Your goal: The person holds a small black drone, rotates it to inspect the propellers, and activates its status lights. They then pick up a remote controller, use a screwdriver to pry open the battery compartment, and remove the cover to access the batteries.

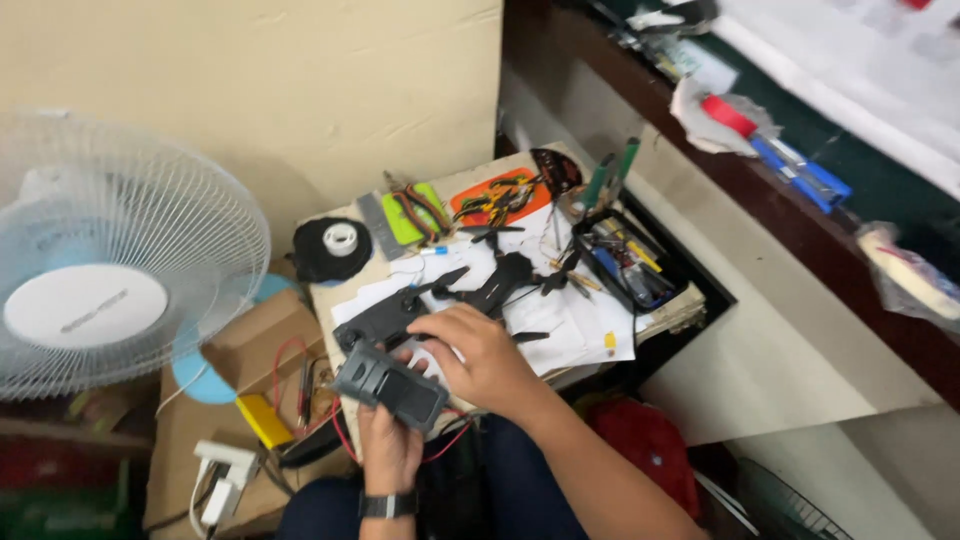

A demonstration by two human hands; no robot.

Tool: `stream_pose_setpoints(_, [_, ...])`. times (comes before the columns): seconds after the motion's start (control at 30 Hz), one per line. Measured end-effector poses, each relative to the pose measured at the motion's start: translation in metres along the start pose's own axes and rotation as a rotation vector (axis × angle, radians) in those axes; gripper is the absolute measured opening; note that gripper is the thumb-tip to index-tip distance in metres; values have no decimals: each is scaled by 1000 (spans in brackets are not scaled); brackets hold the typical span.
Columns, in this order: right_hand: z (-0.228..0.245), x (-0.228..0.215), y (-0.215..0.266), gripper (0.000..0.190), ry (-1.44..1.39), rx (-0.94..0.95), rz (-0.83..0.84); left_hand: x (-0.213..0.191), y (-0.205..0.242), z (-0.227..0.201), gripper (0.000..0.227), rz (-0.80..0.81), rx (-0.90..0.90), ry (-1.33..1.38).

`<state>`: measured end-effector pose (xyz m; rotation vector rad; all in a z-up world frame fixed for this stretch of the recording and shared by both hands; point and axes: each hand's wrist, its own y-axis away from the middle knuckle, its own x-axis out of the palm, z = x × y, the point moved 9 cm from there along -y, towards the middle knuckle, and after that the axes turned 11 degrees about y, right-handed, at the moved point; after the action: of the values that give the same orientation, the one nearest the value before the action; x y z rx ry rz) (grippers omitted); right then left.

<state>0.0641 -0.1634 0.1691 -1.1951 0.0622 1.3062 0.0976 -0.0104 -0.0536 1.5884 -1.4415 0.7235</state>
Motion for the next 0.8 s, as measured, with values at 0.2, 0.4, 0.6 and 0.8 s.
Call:
stream_pose_setpoints(0.2, [-44,16,26,28,-222,348,-224,-29,-30,16,72,71,-26,199])
stream_pose_setpoints(0.4, [-28,21,41,46,-188,200,-253,-24,-30,8,64,134,21,350])
stream_pose_setpoints(0.6, [-2,27,36,37,-269,7,-196,-34,-38,15,63,252,54,469])
stream_pose_setpoints(0.8, [18,17,38,35,-273,-58,-201,-22,-27,7,60,282,104,480])
